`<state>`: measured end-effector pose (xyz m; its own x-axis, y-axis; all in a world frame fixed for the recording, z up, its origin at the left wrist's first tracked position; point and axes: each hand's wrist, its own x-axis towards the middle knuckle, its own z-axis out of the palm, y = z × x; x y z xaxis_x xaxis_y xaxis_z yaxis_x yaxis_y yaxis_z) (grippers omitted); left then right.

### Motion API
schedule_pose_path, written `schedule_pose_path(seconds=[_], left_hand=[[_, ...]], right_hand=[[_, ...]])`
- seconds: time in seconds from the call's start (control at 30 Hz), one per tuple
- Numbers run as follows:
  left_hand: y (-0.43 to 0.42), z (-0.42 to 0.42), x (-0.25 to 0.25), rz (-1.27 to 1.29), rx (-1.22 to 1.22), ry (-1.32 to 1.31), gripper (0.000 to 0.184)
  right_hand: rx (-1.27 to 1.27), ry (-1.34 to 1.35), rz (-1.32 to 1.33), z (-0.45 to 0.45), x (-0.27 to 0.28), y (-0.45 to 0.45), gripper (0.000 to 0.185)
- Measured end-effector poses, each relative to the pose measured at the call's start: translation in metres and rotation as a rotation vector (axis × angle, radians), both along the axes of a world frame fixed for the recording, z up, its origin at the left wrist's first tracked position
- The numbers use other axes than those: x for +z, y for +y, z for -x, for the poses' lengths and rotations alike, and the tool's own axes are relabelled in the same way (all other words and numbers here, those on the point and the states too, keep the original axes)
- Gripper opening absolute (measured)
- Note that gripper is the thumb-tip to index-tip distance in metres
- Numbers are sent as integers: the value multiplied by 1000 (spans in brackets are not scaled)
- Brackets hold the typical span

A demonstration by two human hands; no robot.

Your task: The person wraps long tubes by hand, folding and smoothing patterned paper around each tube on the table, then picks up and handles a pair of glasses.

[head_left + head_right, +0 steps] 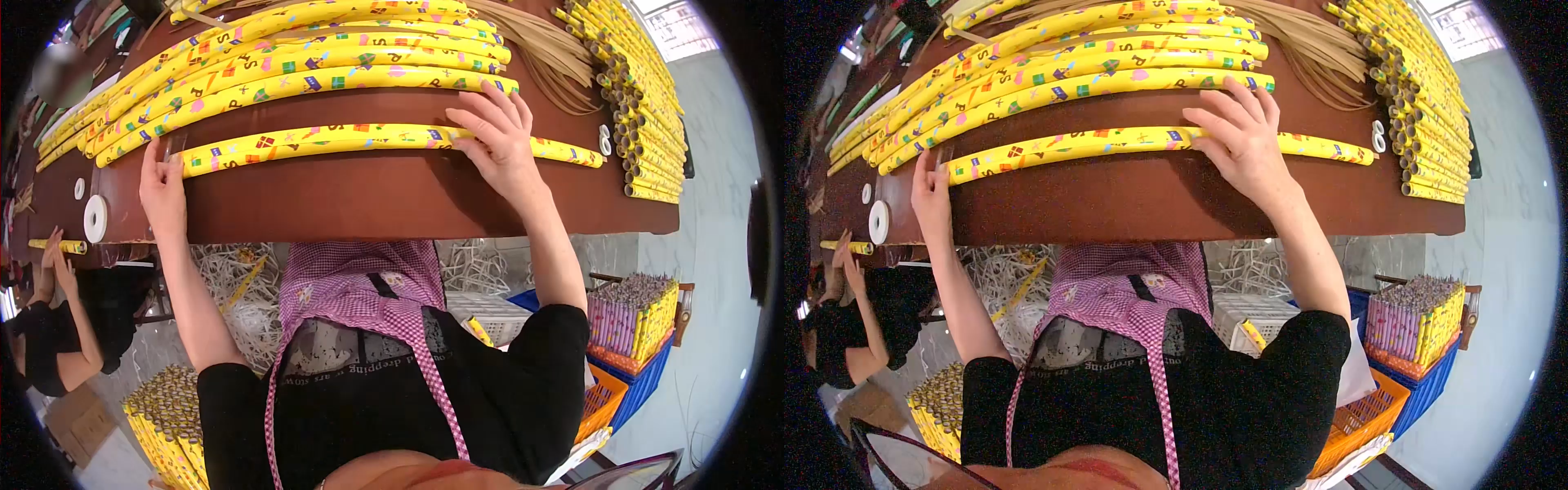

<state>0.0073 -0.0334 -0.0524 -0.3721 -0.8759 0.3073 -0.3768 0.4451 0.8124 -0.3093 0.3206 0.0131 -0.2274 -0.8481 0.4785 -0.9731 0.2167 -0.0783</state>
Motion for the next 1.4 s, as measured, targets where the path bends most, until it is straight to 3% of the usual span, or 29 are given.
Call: schedule_pose_path(seconds=[0.17, 0.37, 0.6, 0.77, 0.83, 0.93, 1.03, 1.23, 1.37, 1.4], left_hand=[[-3, -1, -3, 3, -5, -19, 50], [-7, -4, -1, -22, 8, -58, 49], [-10, -3, -1, -66, 5, -44, 50], [-14, -6, -4, -67, -20, -52, 50], [-13, -5, 0, -59, -16, -77, 51], [-18, -7, -2, -59, -22, -94, 51], [-15, -3, 1, -43, -16, -81, 51], [-36, -14, -9, -6, -75, -120, 51], [-32, -12, -1, -73, -106, -60, 45], [-32, -13, 3, -94, -73, -156, 45]], right_hand=[[63, 76, -26, 3, -11, 7, 47], [145, 339, 167, 8, -29, 5, 35], [170, 299, 168, 8, -26, 15, 24], [-43, 151, 202, 26, -17, 38, 19], [-70, 121, 181, 28, -18, 45, 23], [-54, 119, 98, 17, -16, 44, 44], [-19, 136, 89, 9, -17, 35, 48], [33, 345, 160, 6, -28, 26, 25], [-5, 305, 200, 10, -28, 39, 22], [-27, 274, 230, 12, -26, 43, 23]])
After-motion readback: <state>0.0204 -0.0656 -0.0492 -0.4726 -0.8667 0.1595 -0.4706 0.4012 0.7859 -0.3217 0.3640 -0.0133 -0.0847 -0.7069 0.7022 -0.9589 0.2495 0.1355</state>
